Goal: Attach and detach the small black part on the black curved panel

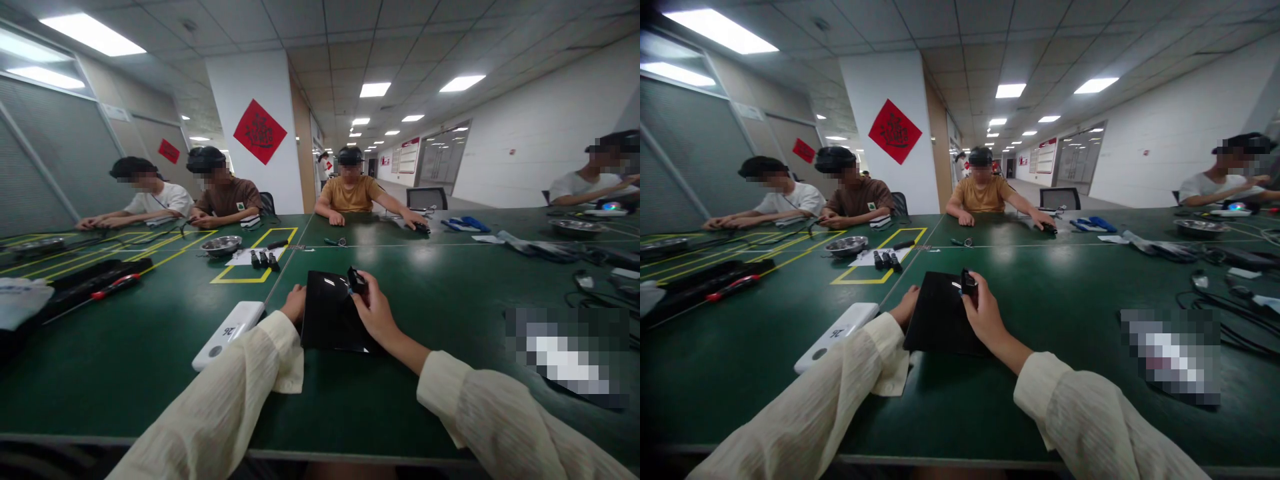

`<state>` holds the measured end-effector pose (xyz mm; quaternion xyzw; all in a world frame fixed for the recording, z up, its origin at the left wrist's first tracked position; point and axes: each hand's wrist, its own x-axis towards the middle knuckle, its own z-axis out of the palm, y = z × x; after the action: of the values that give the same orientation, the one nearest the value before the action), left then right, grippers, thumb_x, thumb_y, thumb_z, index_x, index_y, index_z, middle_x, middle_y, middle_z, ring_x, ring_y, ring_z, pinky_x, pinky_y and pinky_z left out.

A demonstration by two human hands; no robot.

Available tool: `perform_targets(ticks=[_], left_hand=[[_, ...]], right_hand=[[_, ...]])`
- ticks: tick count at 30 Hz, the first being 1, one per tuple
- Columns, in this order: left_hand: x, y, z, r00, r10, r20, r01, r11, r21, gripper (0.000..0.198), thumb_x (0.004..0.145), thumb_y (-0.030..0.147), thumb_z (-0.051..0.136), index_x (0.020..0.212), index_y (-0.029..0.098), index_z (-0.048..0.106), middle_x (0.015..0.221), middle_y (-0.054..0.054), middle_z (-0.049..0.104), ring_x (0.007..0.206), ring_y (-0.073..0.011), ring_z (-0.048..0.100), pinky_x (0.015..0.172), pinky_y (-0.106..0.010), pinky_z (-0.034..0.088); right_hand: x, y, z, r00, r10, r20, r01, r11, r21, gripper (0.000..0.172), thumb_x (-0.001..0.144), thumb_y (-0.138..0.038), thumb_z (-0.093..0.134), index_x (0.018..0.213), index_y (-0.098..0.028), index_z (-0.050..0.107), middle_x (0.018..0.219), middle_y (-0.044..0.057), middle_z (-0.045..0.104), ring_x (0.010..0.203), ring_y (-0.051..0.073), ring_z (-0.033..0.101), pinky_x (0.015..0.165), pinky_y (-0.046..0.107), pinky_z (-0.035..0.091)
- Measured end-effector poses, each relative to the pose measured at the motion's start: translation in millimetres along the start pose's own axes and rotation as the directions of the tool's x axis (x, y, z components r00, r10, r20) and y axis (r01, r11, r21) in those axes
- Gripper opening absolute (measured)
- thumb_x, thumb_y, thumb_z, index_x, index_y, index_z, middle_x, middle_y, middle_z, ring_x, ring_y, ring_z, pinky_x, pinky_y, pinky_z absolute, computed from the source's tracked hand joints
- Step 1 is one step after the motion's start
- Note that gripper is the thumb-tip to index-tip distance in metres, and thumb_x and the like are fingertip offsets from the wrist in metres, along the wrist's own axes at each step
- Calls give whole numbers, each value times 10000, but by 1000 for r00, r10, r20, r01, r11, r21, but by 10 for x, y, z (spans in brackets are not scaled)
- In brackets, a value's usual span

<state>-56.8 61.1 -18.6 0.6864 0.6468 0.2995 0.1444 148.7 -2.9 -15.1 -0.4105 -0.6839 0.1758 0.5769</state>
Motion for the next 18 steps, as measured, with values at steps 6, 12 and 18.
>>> perform_targets(ticks=[6,12,18], left_hand=[[129,-107,-185,962,-237,-138,191,939,-285,195,711,236,487,805,152,635,828,-67,658,864,-216,580,774,-333,423],[4,100,-105,943,-232,-239,65,832,-552,264,728,292,512,884,124,642,925,-80,664,891,-175,587,787,-275,430],[-78,175,-82,918,-154,-365,-98,804,-587,234,748,334,503,838,163,636,859,-38,651,864,-167,565,787,-276,406]], right_hand=[[3,-32,33,985,-39,166,58,992,-110,452,790,-207,461,1236,-225,395,1077,64,541,941,183,534,841,366,436],[-66,-175,-88,947,-243,209,297,911,-285,518,787,-232,459,1287,-162,342,1061,116,497,943,207,487,823,368,424],[-204,-497,-107,566,-460,684,728,668,-154,438,777,-422,485,1154,-202,517,1041,92,526,991,221,461,869,385,367]])
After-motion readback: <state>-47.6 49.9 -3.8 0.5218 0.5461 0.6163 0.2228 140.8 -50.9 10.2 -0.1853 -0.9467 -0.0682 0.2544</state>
